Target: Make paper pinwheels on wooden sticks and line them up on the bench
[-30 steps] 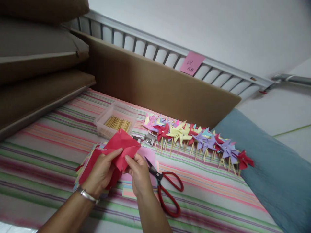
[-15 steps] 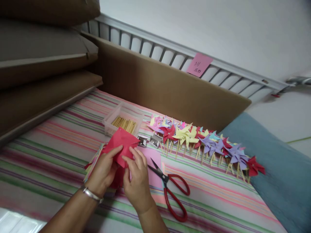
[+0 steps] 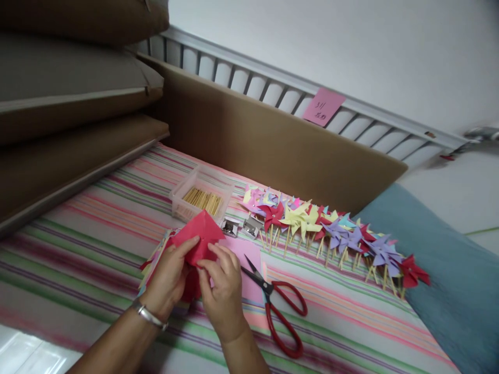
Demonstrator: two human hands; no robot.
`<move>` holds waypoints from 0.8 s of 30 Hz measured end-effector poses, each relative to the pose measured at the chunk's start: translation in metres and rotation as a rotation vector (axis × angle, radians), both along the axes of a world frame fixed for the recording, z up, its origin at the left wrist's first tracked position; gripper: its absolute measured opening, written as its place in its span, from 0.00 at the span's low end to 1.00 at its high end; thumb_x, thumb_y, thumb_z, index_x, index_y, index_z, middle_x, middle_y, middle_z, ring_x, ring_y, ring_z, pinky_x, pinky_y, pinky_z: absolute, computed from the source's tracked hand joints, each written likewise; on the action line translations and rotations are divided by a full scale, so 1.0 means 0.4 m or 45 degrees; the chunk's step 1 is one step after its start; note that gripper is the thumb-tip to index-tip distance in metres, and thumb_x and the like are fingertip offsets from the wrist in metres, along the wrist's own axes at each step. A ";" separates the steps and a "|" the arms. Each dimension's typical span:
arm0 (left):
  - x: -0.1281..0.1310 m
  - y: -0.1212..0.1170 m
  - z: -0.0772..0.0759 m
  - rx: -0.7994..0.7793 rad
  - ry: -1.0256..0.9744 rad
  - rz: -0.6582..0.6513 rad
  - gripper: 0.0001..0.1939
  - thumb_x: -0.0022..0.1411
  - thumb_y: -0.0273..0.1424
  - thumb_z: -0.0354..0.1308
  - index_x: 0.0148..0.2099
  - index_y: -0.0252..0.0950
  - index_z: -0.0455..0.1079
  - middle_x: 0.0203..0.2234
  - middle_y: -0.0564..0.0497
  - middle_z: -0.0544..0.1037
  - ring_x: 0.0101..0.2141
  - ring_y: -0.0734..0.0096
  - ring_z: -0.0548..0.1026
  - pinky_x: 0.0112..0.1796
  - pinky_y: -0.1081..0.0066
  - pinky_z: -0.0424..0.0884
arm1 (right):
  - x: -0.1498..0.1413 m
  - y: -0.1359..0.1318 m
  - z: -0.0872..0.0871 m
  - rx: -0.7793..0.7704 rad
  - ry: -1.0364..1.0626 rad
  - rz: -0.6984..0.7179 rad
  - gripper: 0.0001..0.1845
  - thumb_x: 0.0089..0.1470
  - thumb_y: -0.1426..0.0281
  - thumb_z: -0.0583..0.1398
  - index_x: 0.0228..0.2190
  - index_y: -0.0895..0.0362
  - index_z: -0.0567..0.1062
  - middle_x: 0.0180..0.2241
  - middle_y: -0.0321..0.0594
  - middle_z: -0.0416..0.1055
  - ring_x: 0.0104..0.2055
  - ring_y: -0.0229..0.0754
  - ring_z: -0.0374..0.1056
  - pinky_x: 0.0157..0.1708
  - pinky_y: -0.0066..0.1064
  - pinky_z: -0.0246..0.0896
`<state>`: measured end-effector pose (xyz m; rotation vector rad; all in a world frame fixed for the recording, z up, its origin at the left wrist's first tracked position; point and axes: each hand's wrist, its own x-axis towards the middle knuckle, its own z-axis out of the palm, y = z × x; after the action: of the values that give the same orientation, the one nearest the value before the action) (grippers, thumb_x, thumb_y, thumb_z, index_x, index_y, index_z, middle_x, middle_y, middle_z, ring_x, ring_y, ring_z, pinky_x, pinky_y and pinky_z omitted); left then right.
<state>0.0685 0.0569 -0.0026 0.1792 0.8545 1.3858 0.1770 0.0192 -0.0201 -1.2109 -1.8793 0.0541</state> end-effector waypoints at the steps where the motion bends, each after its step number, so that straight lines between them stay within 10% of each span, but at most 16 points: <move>1: -0.001 0.002 -0.002 0.015 0.002 -0.004 0.06 0.44 0.20 0.67 0.25 0.32 0.74 0.20 0.52 0.80 0.22 0.73 0.75 0.26 0.76 0.72 | 0.001 0.000 0.001 0.003 -0.002 0.004 0.12 0.52 0.80 0.57 0.34 0.54 0.77 0.48 0.46 0.70 0.53 0.49 0.62 0.52 0.47 0.60; 24: 0.013 -0.004 -0.012 0.082 0.257 -0.221 0.13 0.37 0.25 0.71 0.30 0.31 0.75 0.21 0.48 0.81 0.23 0.64 0.78 0.28 0.70 0.73 | 0.014 0.028 0.019 -0.636 0.783 -0.106 0.03 0.49 0.72 0.61 0.25 0.57 0.75 0.25 0.34 0.69 0.27 0.37 0.64 0.30 0.27 0.60</move>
<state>0.0736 0.0551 -0.0074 0.4386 0.9381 1.2467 0.1828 0.0302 -0.0126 -1.3942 -1.3005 0.7987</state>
